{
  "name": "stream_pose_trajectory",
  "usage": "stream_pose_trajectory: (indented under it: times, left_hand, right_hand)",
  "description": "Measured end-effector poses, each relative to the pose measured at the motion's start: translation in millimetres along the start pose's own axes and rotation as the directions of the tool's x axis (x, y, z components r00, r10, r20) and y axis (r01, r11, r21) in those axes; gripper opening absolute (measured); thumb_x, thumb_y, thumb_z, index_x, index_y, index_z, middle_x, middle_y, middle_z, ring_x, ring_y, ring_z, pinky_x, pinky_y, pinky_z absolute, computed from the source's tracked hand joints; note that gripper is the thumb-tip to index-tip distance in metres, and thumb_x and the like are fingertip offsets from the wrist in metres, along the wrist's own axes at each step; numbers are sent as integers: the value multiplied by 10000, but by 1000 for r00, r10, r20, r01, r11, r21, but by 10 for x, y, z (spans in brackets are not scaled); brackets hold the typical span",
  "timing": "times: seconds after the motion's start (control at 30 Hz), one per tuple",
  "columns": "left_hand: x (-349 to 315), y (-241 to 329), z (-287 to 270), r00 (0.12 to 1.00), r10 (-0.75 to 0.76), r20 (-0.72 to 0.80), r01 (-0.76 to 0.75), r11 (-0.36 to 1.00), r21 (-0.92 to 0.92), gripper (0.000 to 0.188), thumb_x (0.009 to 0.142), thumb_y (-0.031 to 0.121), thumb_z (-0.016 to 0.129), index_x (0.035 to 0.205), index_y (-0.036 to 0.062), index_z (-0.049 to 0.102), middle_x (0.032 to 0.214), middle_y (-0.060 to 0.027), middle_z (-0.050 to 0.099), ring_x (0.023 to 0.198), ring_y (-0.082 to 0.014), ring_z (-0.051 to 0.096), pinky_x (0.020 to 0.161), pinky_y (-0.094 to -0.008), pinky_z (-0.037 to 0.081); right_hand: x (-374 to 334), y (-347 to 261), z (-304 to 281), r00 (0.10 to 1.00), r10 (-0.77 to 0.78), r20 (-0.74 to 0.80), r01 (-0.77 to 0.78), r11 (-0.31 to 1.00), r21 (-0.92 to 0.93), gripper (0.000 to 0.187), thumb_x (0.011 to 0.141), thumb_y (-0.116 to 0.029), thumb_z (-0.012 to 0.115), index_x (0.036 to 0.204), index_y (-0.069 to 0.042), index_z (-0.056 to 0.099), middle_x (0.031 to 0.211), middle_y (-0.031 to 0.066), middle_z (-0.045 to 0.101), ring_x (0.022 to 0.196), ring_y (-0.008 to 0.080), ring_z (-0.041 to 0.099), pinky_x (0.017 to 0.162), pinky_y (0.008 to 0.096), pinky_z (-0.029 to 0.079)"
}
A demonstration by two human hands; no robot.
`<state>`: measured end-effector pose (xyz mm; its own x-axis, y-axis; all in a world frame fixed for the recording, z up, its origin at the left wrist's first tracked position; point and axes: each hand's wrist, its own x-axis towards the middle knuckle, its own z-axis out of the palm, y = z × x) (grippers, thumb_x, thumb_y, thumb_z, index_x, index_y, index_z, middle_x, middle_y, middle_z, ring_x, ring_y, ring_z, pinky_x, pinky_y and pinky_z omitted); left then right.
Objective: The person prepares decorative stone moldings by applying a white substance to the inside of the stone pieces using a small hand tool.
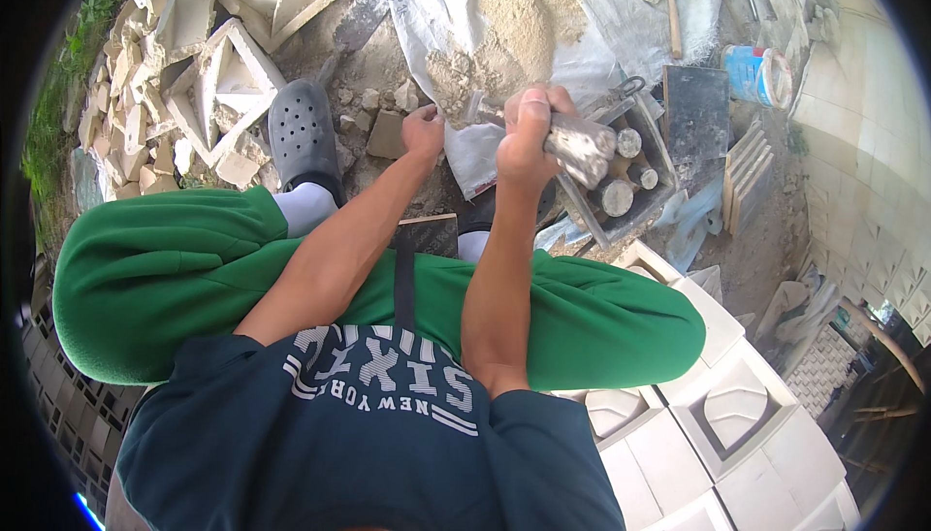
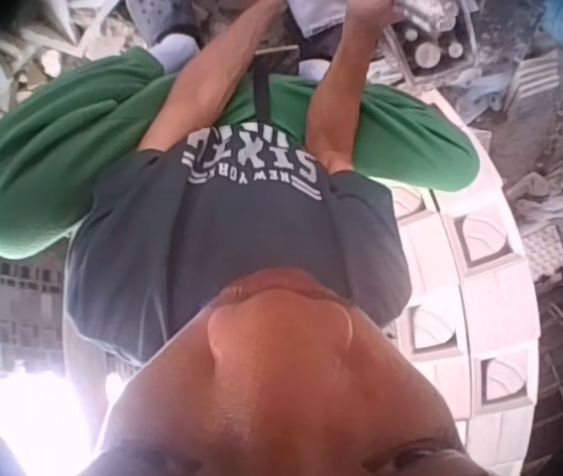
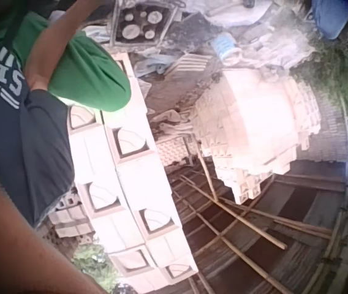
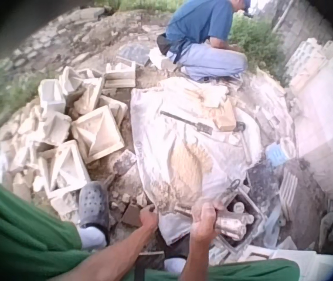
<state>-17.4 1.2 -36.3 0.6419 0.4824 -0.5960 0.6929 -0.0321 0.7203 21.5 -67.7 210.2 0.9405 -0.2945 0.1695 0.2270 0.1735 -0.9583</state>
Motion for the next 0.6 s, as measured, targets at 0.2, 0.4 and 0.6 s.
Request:
stream_pose_trajectory:
  times: [0.2,0.4,0.6]
  left_hand:
    - [0,99,25,1000,28,6,-29,999,28,286,730,103,634,1012,68,659,898,-112,671,822,-216,646,767,-315,489]
    - [-4,114,-12,1000,11,2,-11,999,42,270,730,91,622,996,78,667,904,-114,669,833,-223,643,765,-322,488]
    - [-53,152,15,1000,1,21,-1,1000,-13,275,748,70,619,1020,52,652,900,-97,673,811,-194,639,753,-304,484]
  right_hand:
    - [-66,218,14,996,11,-91,-14,999,-32,231,761,-55,435,588,-101,289,451,-17,282,379,75,230,371,248,207]
    - [6,95,-28,994,97,-55,-92,992,82,221,783,-66,461,598,-80,340,475,-7,352,418,79,307,391,234,248]
    - [-1,-180,24,999,-46,-15,47,995,89,210,768,-52,449,603,-88,325,478,-5,323,411,75,277,393,239,229]
